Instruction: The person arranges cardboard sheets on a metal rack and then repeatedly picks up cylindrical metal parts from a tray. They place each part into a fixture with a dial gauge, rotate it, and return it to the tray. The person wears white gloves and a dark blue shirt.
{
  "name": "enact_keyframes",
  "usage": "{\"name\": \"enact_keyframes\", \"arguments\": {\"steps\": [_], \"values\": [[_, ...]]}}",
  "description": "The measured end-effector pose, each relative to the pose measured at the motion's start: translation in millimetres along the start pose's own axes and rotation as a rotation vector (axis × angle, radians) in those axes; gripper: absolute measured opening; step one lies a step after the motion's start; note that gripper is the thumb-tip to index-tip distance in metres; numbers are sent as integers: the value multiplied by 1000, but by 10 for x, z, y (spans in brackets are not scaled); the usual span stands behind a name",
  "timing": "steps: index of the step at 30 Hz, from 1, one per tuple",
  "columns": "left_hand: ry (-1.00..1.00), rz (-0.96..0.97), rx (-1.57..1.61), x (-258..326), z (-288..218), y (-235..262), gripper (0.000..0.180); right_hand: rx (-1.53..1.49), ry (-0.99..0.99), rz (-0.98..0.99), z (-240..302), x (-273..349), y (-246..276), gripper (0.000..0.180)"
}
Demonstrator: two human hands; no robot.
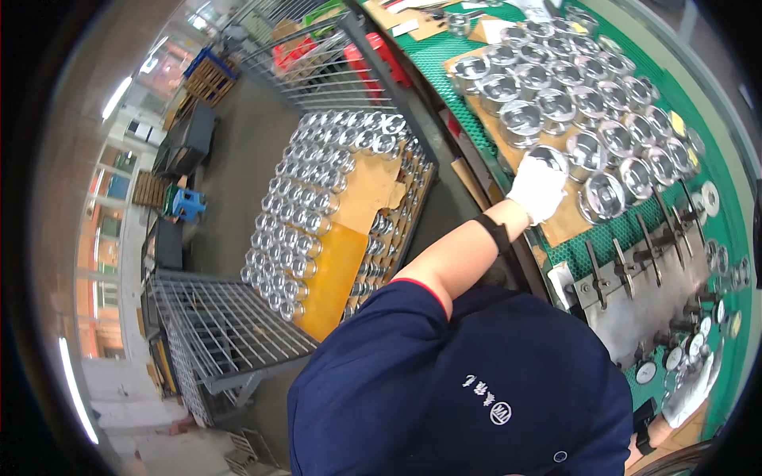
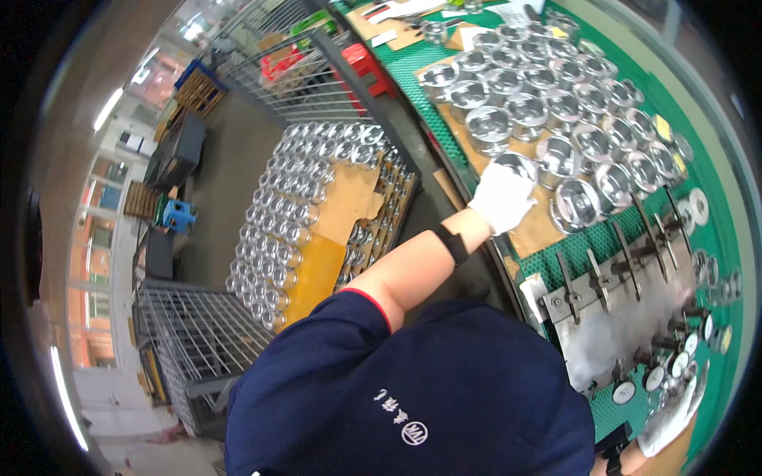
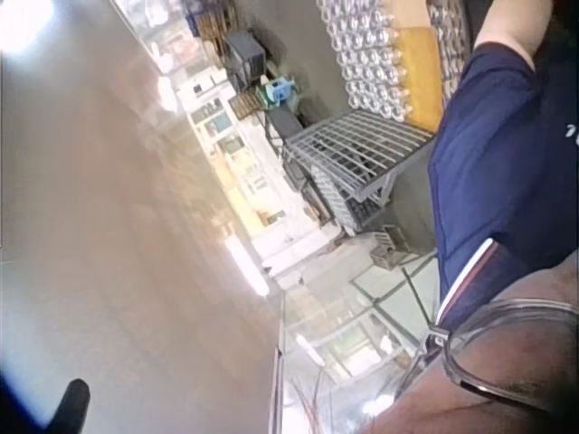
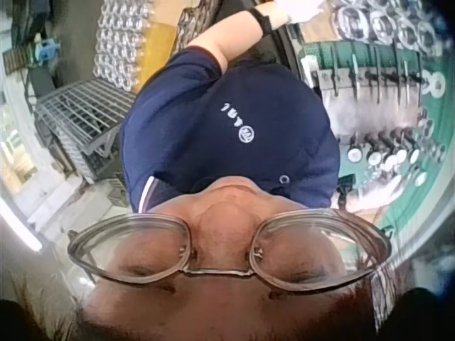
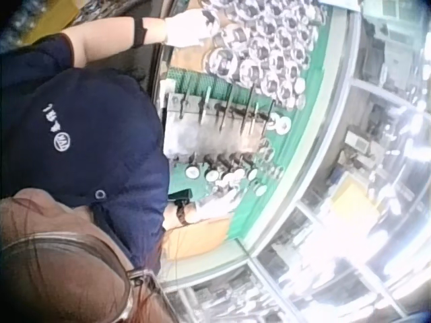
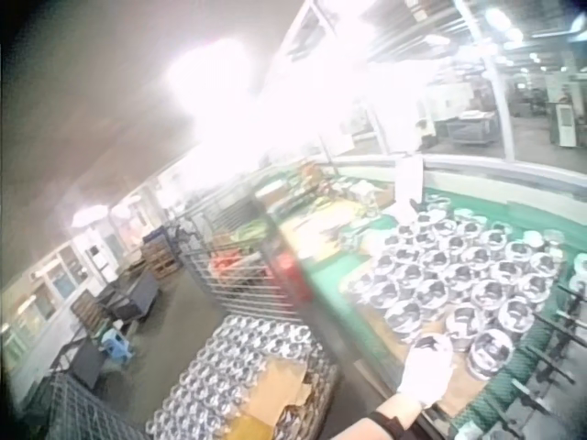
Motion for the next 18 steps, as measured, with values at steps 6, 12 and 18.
{"name": "enact_keyframes", "arguments": {"steps": [6, 12, 18], "values": [[-36, 200, 212, -46, 74, 285, 24, 175, 12, 111, 380, 326, -342, 41], [530, 320, 1519, 86, -518, 811, 28, 104, -119, 416, 465, 657, -1012, 47], [663, 1089, 1853, 161, -1477, 694, 40, 41, 137, 555, 342, 946, -1577, 115]]}}
Point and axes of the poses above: each hand's wrist, its own x-axis away from the middle knuckle, its own y-axis out of the back of the hand, z = x × y, the point moved 3 cm from there along -x, towards the middle knuckle, and after that the axes turned 2 degrees about y, right-handed, at the moved point
